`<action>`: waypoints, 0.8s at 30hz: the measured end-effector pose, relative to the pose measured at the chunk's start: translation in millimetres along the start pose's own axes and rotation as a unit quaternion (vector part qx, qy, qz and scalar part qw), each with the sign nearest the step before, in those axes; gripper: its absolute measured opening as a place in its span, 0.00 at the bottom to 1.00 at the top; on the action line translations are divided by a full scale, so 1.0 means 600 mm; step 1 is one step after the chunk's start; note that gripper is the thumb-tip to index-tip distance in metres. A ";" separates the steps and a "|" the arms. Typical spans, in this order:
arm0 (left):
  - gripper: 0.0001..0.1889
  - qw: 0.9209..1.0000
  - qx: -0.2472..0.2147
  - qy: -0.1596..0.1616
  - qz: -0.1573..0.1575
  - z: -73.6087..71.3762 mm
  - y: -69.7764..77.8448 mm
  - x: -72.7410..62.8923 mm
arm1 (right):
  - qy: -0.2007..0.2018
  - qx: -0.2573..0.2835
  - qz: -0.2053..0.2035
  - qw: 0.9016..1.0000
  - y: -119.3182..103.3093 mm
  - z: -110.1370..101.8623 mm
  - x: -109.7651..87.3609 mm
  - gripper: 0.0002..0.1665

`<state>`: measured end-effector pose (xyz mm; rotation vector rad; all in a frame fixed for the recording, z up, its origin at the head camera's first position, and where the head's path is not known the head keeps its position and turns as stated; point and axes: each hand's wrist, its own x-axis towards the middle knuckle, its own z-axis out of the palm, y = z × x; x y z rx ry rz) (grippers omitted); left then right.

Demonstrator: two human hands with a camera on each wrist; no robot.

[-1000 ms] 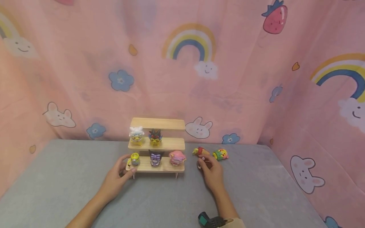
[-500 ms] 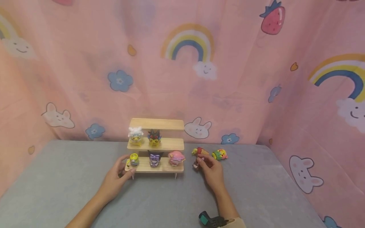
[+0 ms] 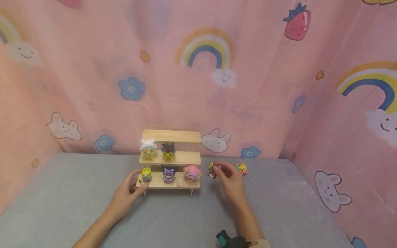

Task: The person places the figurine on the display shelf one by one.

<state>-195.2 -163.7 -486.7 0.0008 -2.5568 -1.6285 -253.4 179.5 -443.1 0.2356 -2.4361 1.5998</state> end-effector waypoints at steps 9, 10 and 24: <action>0.30 1.000 0.007 0.004 -0.002 0.002 -0.009 0.004 | -0.003 0.024 -0.113 0.993 -0.071 0.000 0.011 0.11; 0.30 1.000 0.005 0.001 0.001 0.002 -0.009 0.006 | -0.003 0.018 -0.123 0.992 -0.078 0.000 0.015 0.11; 0.30 1.000 -0.002 0.002 -0.007 0.004 -0.012 0.008 | -0.064 0.039 -0.191 0.979 -0.107 0.040 0.081 0.12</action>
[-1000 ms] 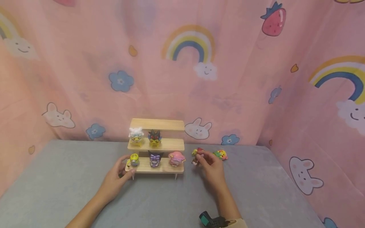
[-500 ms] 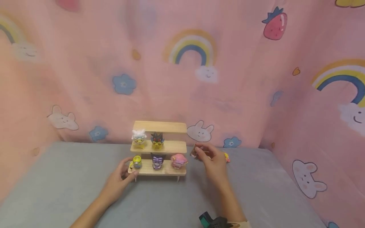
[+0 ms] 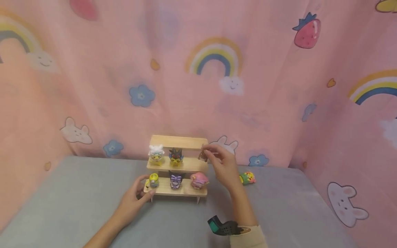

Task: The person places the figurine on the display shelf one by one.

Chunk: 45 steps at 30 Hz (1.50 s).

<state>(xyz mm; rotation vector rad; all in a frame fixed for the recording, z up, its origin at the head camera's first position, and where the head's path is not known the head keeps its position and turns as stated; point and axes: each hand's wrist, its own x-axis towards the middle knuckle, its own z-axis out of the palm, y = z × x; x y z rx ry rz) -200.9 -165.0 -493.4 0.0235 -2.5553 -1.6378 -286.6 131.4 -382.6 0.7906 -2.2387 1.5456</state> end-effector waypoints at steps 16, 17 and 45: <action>0.30 1.000 -0.003 0.008 0.004 0.008 -0.006 -0.001 | -0.016 0.031 0.042 0.999 0.025 0.032 -0.009 0.13; 0.30 1.000 -0.001 0.007 0.007 0.008 -0.005 0.000 | -0.015 0.021 0.043 0.999 0.027 0.032 -0.009 0.12; 0.30 1.000 0.000 0.008 0.014 0.002 0.001 -0.002 | -0.042 -0.020 0.065 0.997 0.046 0.052 -0.008 0.16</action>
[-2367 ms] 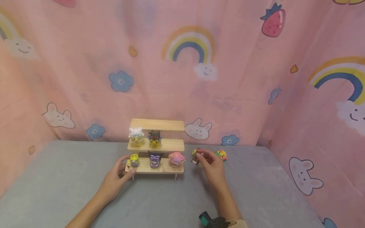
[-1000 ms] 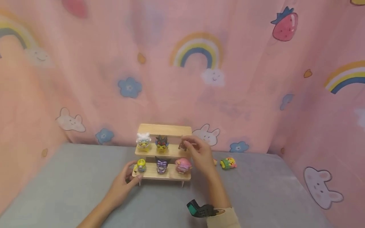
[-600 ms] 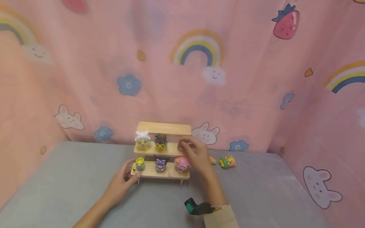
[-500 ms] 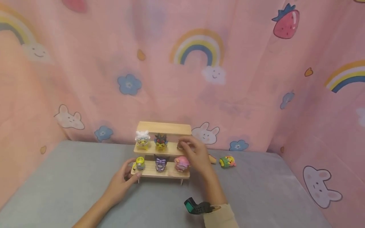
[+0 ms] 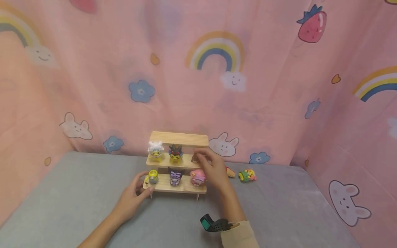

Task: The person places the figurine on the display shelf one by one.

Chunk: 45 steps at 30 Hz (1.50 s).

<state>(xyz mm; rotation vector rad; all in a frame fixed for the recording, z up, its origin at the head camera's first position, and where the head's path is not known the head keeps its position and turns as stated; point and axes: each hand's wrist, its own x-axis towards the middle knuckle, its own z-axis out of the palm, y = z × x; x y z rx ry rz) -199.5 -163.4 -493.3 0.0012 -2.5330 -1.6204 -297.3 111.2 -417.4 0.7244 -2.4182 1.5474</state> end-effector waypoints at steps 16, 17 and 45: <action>0.30 1.000 -0.001 -0.004 -0.008 -0.002 0.003 0.000 | -0.019 0.036 0.011 0.999 -0.001 -0.008 0.000 0.16; 0.30 1.000 -0.002 -0.004 -0.009 -0.002 0.004 0.000 | -0.018 0.037 0.011 0.999 -0.001 -0.009 0.000 0.16; 0.29 1.000 0.000 -0.003 -0.007 -0.001 0.003 0.000 | 0.042 -0.132 0.155 0.978 0.073 -0.087 -0.027 0.22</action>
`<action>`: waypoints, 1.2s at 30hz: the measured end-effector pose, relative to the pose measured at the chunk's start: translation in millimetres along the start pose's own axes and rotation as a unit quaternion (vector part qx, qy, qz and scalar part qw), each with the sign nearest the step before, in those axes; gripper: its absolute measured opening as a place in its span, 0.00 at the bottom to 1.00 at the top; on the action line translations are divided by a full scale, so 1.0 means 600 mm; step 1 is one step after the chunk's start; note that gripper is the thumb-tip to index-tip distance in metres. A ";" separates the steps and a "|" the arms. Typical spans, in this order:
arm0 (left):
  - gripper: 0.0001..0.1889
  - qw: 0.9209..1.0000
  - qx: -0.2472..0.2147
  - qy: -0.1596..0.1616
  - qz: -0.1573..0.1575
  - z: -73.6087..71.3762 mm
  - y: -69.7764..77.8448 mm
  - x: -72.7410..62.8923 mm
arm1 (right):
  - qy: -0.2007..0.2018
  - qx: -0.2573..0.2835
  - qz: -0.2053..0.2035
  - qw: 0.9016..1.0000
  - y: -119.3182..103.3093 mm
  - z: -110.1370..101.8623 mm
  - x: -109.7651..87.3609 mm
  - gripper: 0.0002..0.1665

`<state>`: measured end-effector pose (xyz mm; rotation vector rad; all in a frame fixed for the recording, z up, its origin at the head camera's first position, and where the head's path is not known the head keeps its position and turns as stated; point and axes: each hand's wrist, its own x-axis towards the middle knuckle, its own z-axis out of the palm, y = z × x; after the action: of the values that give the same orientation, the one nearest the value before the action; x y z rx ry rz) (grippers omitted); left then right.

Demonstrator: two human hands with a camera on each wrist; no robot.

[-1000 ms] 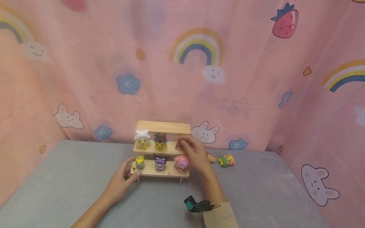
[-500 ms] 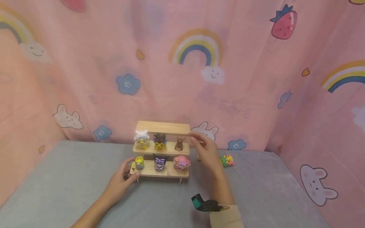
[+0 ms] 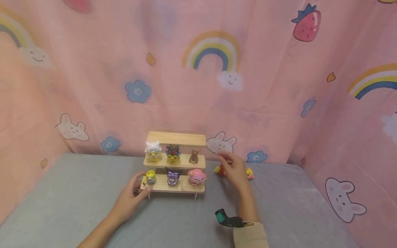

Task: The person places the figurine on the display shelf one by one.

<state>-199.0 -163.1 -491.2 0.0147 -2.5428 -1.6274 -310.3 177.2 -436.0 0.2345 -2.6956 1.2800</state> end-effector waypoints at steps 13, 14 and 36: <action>0.30 1.000 0.006 0.000 -0.001 -0.001 0.001 -0.001 | 0.026 -0.033 0.009 0.999 0.059 0.043 -0.010 0.16; 0.30 1.000 0.004 -0.002 -0.001 -0.001 0.002 -0.001 | 0.028 -0.035 0.006 0.999 0.059 0.044 -0.010 0.16; 0.29 1.000 0.009 -0.001 -0.007 0.000 0.002 -0.001 | -0.045 -0.061 0.002 0.997 0.064 0.032 -0.018 0.26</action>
<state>-198.2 -162.6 -490.2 0.0334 -2.5650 -1.6102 -308.8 187.1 -479.0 0.2788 -2.8399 1.1263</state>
